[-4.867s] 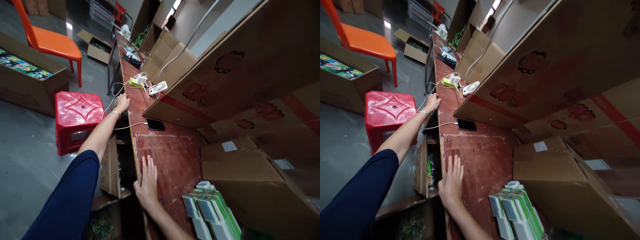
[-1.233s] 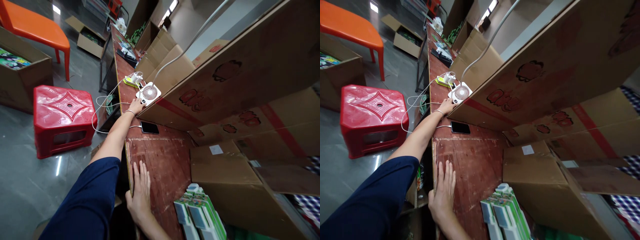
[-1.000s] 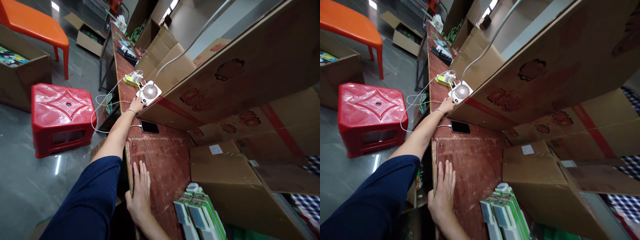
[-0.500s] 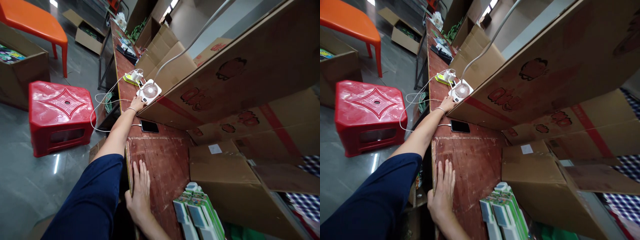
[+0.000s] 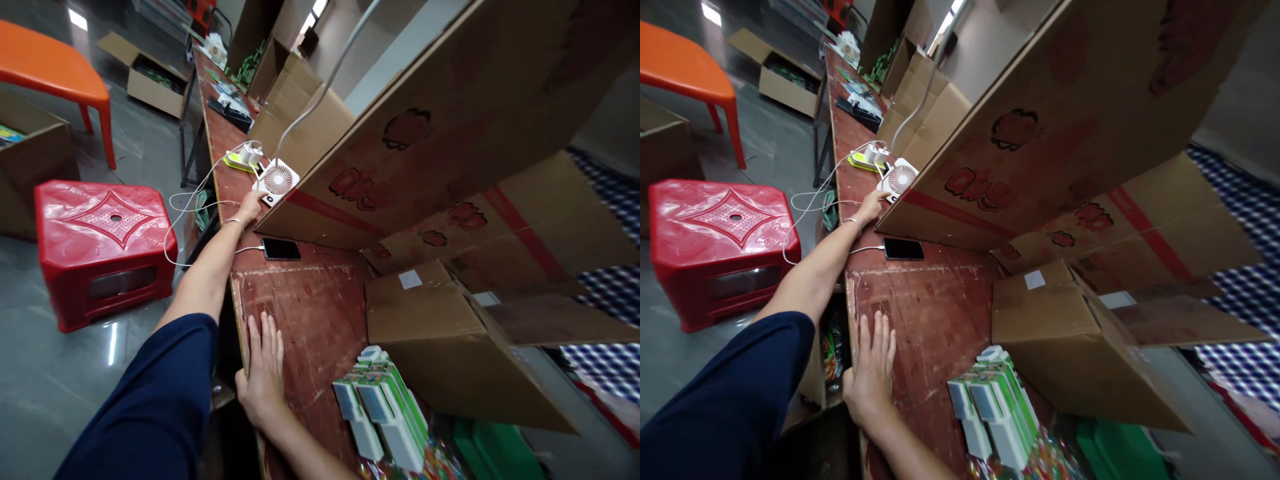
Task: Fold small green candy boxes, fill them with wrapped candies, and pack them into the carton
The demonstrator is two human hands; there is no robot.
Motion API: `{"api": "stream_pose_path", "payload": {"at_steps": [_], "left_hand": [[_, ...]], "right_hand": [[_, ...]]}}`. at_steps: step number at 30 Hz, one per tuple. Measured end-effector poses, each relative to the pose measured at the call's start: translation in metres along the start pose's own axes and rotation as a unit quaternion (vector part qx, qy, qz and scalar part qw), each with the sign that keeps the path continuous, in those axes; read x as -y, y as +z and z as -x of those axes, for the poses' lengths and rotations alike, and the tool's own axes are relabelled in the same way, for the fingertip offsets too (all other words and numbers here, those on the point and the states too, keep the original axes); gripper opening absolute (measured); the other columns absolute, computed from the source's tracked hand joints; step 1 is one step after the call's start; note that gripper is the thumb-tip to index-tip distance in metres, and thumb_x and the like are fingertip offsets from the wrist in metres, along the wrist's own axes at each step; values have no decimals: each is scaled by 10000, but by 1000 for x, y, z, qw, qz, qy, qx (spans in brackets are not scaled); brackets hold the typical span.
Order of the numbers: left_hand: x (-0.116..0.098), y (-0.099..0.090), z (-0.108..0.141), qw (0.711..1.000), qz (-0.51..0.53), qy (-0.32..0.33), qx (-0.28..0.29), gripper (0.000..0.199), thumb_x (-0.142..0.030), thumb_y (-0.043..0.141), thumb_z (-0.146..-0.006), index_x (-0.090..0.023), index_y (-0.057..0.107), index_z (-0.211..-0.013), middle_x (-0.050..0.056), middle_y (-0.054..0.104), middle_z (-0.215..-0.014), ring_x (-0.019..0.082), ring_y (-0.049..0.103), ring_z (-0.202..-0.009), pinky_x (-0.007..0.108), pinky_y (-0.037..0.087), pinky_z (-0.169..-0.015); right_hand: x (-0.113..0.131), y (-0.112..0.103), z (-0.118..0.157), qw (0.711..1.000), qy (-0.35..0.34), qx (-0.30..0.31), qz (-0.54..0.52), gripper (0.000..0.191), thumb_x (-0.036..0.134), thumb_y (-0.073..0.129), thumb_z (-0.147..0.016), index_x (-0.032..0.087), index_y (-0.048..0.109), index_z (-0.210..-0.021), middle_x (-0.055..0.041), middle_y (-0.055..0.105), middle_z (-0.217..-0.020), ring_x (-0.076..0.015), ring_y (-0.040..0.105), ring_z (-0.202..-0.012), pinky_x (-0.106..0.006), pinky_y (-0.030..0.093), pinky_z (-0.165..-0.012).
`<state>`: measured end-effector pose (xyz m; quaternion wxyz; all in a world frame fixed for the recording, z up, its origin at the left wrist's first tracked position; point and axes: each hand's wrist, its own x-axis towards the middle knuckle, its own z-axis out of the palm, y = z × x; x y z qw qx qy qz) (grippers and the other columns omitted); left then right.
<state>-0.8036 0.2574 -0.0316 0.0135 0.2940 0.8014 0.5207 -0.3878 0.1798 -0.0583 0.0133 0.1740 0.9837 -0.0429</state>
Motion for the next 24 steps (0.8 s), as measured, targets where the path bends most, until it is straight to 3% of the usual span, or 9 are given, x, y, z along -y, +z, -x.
{"api": "stream_pose_path", "payload": {"at_steps": [3, 5, 8, 10, 12, 16, 18, 20, 24], "left_hand": [[-8, -29, 35, 995, 31, -35, -86, 552, -58, 370, -959, -142, 581, -1463, 55, 645, -1486, 170, 551, -1282, 368, 424, -1123], [-11, -53, 74, 982, 68, -68, -162, 538, -71, 377, -925, -169, 627, -1392, 22, 689, -1418, 170, 601, -1253, 372, 481, -1091], [-13, -83, 164, 966, 87, -91, -227, 528, -123, 345, -880, -240, 662, -1285, -3, 738, -1313, 184, 676, -1184, 385, 560, -1028], [-14, -92, 238, 959, 98, -104, -246, 453, -182, 355, -832, -265, 700, -1115, 13, 779, -1119, 203, 735, -1038, 403, 610, -956], [-18, -91, 313, 957, 113, -124, -238, 352, -220, 399, -782, -246, 696, -970, 36, 763, -898, 219, 744, -832, 417, 640, -849], [-47, -80, 430, 922, 246, -166, -249, 182, -239, 564, -736, -239, 691, -866, 0, 692, -778, 182, 679, -684, 358, 620, -717], [-72, -77, 465, 911, 294, -138, -254, 169, -203, 627, -717, -223, 705, -865, -19, 672, -767, 145, 647, -654, 300, 584, -671], [-99, -74, 488, 906, 330, -101, -246, 178, -165, 663, -708, -198, 718, -874, -24, 670, -765, 117, 632, -634, 259, 550, -640], [-151, -65, 526, 930, 325, -35, -171, 163, -151, 688, -739, -157, 740, -893, -4, 695, -769, 115, 647, -627, 252, 538, -632]], "right_hand": [[6, -4, -2, 1000, 14, 12, -22, 1097, 42, 552, -627, 185, 268, -1677, -121, 129, -1793, -332, 93, -1666, -626, 155, -1322], [9, -7, -3, 999, 20, 18, -34, 1086, 36, 561, -640, 182, 270, -1676, -132, 135, -1790, -333, 89, -1666, -618, 135, -1325], [10, -9, -4, 998, 15, 26, -48, 1053, 41, 589, -679, 171, 272, -1675, -150, 126, -1790, -343, 79, -1665, -601, 100, -1328], [10, -11, -5, 998, 7, 24, -53, 1018, 63, 621, -717, 167, 281, -1671, -160, 132, -1788, -349, 83, -1663, -589, 97, -1327], [12, -13, -5, 998, 7, 11, -58, 972, 98, 658, -757, 165, 304, -1660, -171, 164, -1781, -349, 104, -1659, -578, 114, -1322], [26, -19, 2, 997, -23, -41, -64, 759, 185, 668, -880, 161, 411, -1593, -162, 344, -1716, -305, 265, -1607, -518, 193, -1304], [26, -22, 7, 995, -44, -70, -61, 563, 250, 602, -987, 172, 493, -1533, -124, 473, -1636, -264, 365, -1543, -463, 261, -1280], [20, -28, 17, 992, -81, -77, -62, 528, 347, 577, -1039, 180, 499, -1534, -105, 556, -1565, -250, 420, -1493, -430, 291, -1269], [3, -44, 69, 977, -135, -132, -100, 475, 402, 497, -1085, 162, 543, -1492, -78, 585, -1541, -190, 461, -1446, -309, 318, -1245]]}}
